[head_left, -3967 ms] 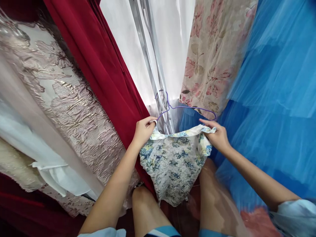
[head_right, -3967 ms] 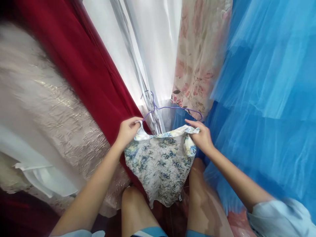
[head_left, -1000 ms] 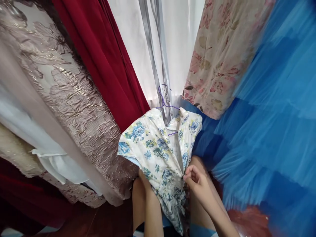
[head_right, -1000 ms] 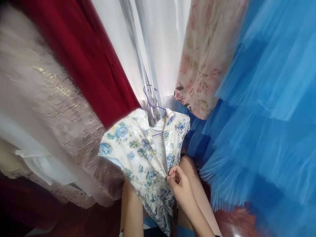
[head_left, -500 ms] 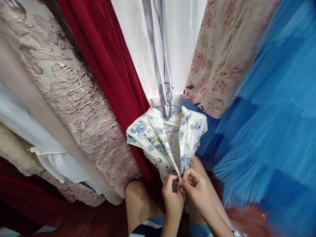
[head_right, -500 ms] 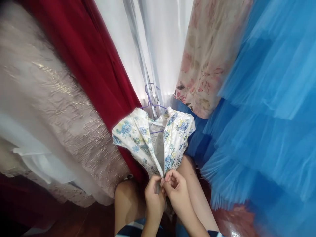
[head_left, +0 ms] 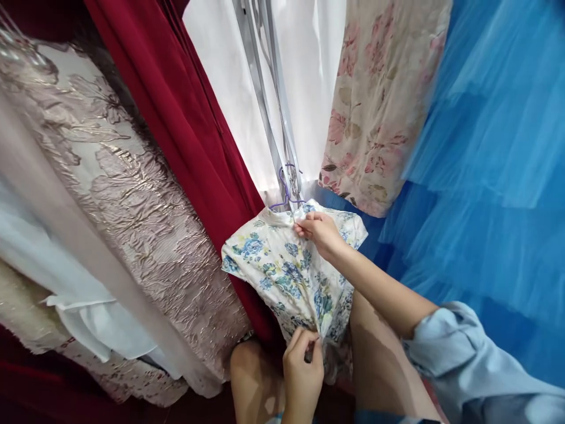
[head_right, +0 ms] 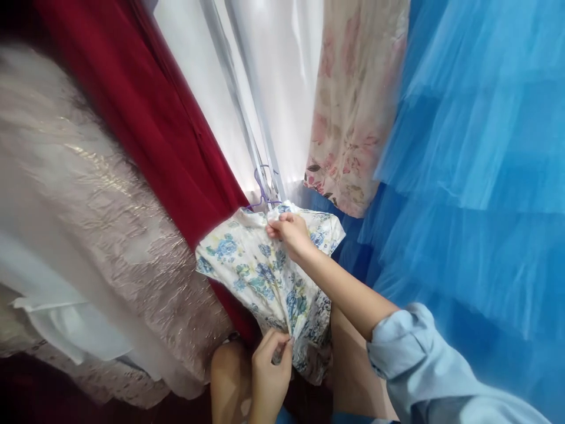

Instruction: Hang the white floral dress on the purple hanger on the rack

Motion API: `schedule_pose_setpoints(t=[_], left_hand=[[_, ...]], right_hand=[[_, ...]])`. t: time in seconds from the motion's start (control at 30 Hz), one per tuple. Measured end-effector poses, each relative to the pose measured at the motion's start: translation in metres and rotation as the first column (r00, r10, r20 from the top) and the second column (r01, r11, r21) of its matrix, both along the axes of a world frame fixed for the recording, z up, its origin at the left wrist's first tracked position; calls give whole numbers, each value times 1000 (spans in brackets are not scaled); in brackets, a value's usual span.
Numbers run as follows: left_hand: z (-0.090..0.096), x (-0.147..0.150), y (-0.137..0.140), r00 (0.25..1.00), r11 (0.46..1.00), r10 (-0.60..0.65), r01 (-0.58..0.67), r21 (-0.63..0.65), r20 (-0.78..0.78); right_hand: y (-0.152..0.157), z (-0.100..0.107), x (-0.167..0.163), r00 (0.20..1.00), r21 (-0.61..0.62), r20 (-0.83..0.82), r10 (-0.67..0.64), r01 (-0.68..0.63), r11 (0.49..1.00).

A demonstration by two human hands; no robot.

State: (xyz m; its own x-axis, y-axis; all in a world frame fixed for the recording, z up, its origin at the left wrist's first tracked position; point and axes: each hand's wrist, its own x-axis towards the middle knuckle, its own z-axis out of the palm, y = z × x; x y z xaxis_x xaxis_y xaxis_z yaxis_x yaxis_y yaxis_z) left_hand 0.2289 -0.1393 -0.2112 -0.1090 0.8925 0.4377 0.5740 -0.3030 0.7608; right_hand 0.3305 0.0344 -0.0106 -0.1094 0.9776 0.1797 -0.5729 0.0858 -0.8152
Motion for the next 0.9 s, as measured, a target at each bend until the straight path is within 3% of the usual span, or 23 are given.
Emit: schedule_pose_setpoints(t=[0.13, 0.23, 0.3, 0.4, 0.5, 0.57, 0.73, 0.9], left_hand=[[-9, 4, 1, 995, 993, -93, 91, -74, -27], [7, 0, 12, 988, 988, -149, 147, -49, -37], [38, -8, 26, 995, 993, -94, 95, 70, -18], [107, -22, 56, 999, 967, 28, -35, 253, 29], [169, -27, 91, 994, 953, -42, 69, 294, -97], [190, -26, 109, 973, 947, -89, 150, 284, -214], [191, -12, 123, 952, 912, 13, 114, 394, -305], [210, -12, 123, 986, 812, 142, -65, 580, -88]], right_hand=[[-2, 9, 0, 996, 110, 43, -73, 68, 992], [-16, -1, 3, 991, 209, 97, -92, 70, 975], [-25, -8, 7, 987, 256, 112, -111, 79, 964], [-37, -13, 12, 984, 290, 134, -116, 73, 954], [-45, -12, 18, 981, 366, 159, -110, 45, 929], [-46, -12, 21, 979, 413, 169, -115, 36, 910], [-24, -29, 18, 968, 421, 183, -169, 78, 904], [-5, -76, 11, 956, 303, 239, -170, 93, 948]])
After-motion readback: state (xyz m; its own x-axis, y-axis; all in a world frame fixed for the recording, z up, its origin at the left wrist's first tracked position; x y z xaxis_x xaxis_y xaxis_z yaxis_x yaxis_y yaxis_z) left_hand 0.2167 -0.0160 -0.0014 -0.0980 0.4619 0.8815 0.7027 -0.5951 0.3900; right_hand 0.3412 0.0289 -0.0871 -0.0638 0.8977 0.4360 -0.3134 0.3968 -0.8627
